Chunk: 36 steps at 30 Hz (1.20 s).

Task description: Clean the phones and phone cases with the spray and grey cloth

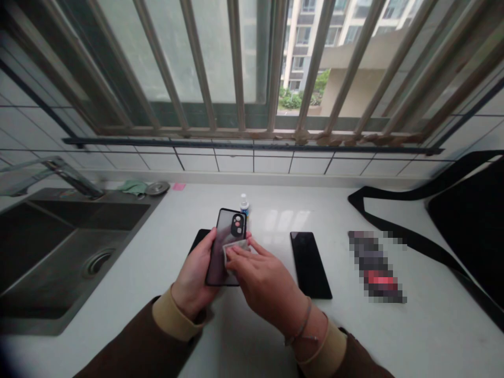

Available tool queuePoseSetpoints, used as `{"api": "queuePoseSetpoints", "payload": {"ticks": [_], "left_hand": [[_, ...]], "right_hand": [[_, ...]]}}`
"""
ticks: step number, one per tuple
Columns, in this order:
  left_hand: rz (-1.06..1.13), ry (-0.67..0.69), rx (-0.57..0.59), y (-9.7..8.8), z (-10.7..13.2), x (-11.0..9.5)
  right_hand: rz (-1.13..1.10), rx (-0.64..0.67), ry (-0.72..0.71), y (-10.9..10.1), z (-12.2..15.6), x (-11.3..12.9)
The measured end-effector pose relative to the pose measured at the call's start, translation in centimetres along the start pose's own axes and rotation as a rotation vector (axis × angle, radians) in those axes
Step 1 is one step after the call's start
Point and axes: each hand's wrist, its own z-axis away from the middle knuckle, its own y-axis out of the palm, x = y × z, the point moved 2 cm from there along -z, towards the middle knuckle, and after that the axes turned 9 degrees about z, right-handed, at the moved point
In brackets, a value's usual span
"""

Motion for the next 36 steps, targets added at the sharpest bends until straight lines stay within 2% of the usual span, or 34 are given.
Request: {"api": "queuePoseSetpoints", "payload": {"ticks": [3, 6, 8, 10, 12, 13, 15, 17, 19, 21, 23, 25, 27, 29, 32, 34, 36], "left_hand": [[-0.011, 0.048, -0.092, -0.7, -0.4, -0.9], [-0.026, 0.075, -0.117, -0.9, -0.4, -1.4], [-0.039, 0.079, -0.091, -0.7, -0.3, -1.3], [-0.063, 0.086, -0.063, -0.4, 0.0, -1.1], [-0.103, 0.083, -0.045, -0.2, 0.3, -0.7], [-0.122, 0.073, -0.036, -0.1, 0.4, -0.4], [-0.135, 0.042, -0.013, 0.1, 0.7, 0.2], [-0.106, 0.027, 0.016, 0.3, 0.8, 0.7], [-0.057, 0.034, 0.032, 0.3, 0.8, 0.8], [-0.021, 0.048, 0.022, 0.3, 0.6, 0.6], [-0.016, 0.076, -0.035, 0.1, 0.3, 0.0], [-0.030, 0.147, -0.112, -0.2, 0.1, -0.7], [-0.046, 0.221, -0.159, -0.3, 0.0, -1.2], [-0.053, 0.228, -0.150, -0.3, 0.0, -1.2], [-0.057, 0.114, -0.078, -0.2, 0.1, -0.7], [-0.061, 0.030, 0.000, -0.1, 0.2, -0.2], [-0.063, 0.000, 0.074, -0.1, 0.3, 0.1]], "right_hand": [[-0.110, 0.107, -0.022, -0.3, 0.1, 0.7], [-0.228, 0.118, 0.135, -0.9, 0.0, 1.0], [-0.268, 0.008, 0.336, -1.5, 0.0, 0.6], [-0.224, -0.194, 0.538, -2.3, 0.2, -0.2], [-0.077, -0.382, 0.649, -3.0, 0.4, -0.8], [0.009, -0.434, 0.650, -3.1, 0.5, -1.1], [0.125, -0.433, 0.530, -2.8, 0.5, -1.2], [0.170, -0.325, 0.338, -1.7, 0.4, -1.0], [0.201, -0.181, 0.205, -0.4, 0.3, -0.6], [0.230, -0.079, 0.144, 0.6, 0.2, -0.2], [0.208, -0.023, 0.081, 1.1, 0.3, 0.2], [0.122, 0.029, 0.023, 1.1, 0.4, 0.6], [0.024, 0.076, 0.024, 0.7, 0.4, 0.8], [-0.047, 0.108, 0.085, 0.0, 0.3, 0.7], [-0.168, 0.090, 0.279, -1.1, 0.0, 0.4], [-0.252, -0.038, 0.477, -1.8, -0.1, -0.2], [-0.251, -0.242, 0.675, -2.5, 0.0, -0.9]]}}
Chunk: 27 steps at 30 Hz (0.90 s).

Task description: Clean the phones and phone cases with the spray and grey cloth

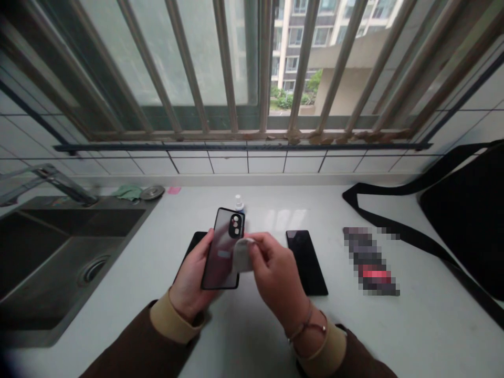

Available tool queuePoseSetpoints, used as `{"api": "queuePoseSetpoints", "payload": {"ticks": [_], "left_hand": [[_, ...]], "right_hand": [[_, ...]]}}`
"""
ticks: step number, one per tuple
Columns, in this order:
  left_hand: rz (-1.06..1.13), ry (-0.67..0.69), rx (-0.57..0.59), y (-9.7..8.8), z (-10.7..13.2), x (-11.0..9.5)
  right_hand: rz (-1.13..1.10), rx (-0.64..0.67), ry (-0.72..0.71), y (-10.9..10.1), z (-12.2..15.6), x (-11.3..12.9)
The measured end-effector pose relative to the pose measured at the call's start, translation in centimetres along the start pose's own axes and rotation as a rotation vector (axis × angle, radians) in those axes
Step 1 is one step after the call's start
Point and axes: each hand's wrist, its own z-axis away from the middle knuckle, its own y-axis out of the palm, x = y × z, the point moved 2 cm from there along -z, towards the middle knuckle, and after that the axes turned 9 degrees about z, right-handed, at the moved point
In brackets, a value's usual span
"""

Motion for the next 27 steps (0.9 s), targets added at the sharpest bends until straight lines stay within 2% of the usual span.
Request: {"api": "queuePoseSetpoints", "payload": {"ticks": [2, 5, 7, 9, 12, 18, 22, 27], "left_hand": [[-0.018, -0.005, 0.042, 0.0, 0.1, 0.4], [-0.064, -0.035, 0.076, 0.0, 0.4, 1.3], [-0.074, -0.048, 0.126, 0.1, 0.6, 2.1], [-0.088, -0.019, 0.169, 0.3, 0.8, 2.8], [-0.159, 0.056, 0.185, 0.6, 1.1, 3.3], [-0.191, 0.067, 0.210, 0.3, 0.9, 3.4], [-0.162, 0.038, 0.206, -0.1, 0.7, 3.7], [-0.065, -0.001, 0.105, 0.2, 0.4, 3.8]], "right_hand": [[0.031, -0.208, 0.069, -0.7, -0.3, -0.5], [0.169, -0.362, -0.065, -1.1, -0.5, -0.7], [0.265, -0.346, -0.176, -0.8, -0.4, -0.6], [0.321, -0.282, -0.228, -0.2, -0.2, -0.6], [0.366, -0.216, -0.240, 0.7, 0.1, -0.7], [0.385, -0.245, -0.233, 1.2, 0.3, -1.0], [0.345, -0.250, -0.296, 1.1, 0.4, -0.7], [0.223, -0.162, -0.376, 1.0, 0.2, -0.3]]}}
